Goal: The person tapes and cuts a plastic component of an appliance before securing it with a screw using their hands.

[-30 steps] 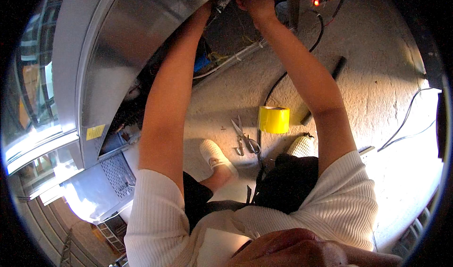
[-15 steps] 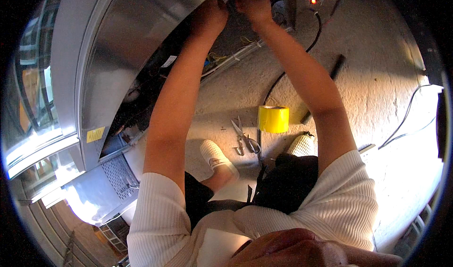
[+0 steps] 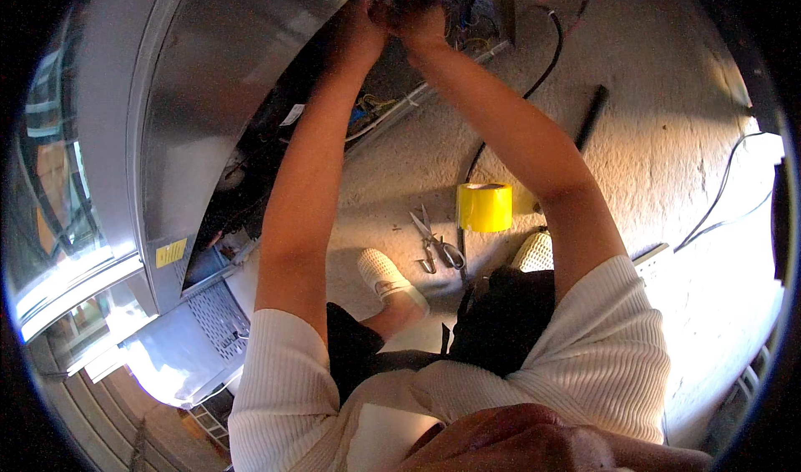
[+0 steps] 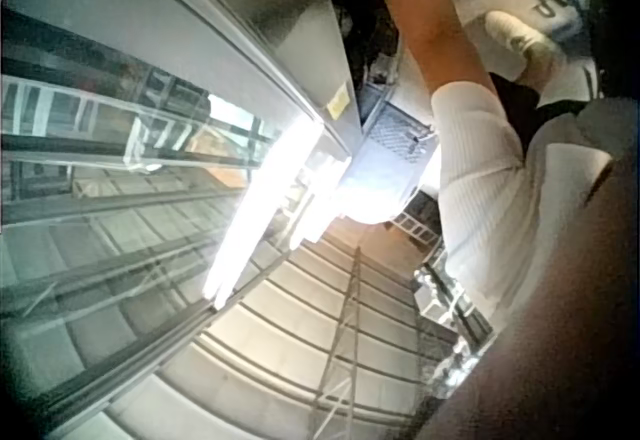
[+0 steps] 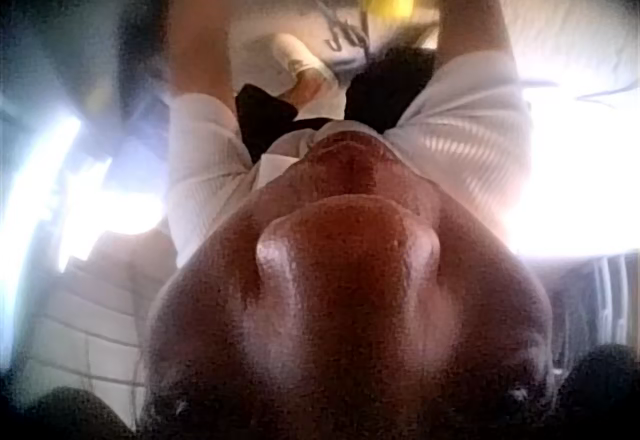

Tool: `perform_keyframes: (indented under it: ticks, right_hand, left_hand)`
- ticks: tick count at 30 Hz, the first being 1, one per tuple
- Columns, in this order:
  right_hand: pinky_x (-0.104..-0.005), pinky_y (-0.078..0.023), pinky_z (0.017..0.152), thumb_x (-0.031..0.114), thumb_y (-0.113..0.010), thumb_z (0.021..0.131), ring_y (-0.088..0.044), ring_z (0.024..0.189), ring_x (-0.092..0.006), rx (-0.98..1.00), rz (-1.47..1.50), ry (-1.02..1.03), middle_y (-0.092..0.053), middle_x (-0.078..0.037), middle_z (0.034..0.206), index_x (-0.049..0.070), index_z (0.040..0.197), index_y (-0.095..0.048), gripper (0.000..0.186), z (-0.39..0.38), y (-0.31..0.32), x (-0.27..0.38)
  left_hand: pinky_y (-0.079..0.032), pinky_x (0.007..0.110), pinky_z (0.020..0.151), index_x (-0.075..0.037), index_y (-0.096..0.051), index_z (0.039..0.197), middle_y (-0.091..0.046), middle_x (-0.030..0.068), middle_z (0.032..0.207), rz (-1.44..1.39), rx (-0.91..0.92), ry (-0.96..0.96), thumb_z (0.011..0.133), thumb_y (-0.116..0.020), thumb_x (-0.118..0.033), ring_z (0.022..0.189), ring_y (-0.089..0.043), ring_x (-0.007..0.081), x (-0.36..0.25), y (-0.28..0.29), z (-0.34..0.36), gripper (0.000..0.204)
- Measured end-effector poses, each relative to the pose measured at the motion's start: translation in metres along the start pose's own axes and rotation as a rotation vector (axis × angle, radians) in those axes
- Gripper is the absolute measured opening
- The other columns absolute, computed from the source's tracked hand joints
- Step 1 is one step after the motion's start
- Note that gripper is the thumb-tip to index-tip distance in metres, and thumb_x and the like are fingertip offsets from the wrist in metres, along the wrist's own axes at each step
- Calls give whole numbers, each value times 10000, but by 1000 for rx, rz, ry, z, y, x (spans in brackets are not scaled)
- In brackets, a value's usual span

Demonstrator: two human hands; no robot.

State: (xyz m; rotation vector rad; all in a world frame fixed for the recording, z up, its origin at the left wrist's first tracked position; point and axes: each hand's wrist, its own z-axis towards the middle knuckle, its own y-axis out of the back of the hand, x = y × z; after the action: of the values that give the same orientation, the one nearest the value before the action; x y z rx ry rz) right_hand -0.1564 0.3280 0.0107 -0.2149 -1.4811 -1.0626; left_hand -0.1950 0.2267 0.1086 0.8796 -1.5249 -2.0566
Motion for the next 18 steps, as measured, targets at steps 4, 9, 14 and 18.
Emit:
perform_keyframes:
  ticks: [4, 9, 14, 18]
  right_hand:
    - [-383, -516, 627, 307, -654, 837, -672, 775, -267, 59, -145, -62, -673, -148, 906, 12, 954, -638, 317, 6, -24, -14]
    - [-388, -505, 627, 193, -637, 859, -661, 773, -264, -85, 625, -321, -675, -124, 878, 35, 982, -650, 201, -20, -12, 33]
    - [-416, -520, 713, 151, -606, 880, -652, 889, -299, -121, 118, -26, -671, -143, 1004, 49, 1033, -646, 188, -20, -27, 8]
    - [-369, -519, 843, 206, -547, 929, -588, 1119, -228, 291, 407, -310, -599, -78, 1206, 117, 1229, -577, 314, -17, 7, 48]
  left_hand:
    - [-449, 445, 970, -153, -570, 1302, -600, 175, 1250, -31, -28, -38, 923, -526, -522, 1163, -560, 371, 12, -8, 8, 530]
    - [-453, 422, 967, -121, -580, 1284, -600, 180, 1248, -129, -25, -52, 894, -604, -482, 1157, -569, 353, 30, -11, 8, 532]
    - [-472, 383, 917, -20, -586, 1242, -641, 170, 1169, -450, -35, 3, 878, -611, -140, 1041, -623, 284, -12, 3, 3, 384]
    - [-482, 372, 895, 7, -575, 1237, -648, 174, 1148, -296, -50, -43, 868, -637, -131, 1013, -634, 278, -11, 13, -2, 399]
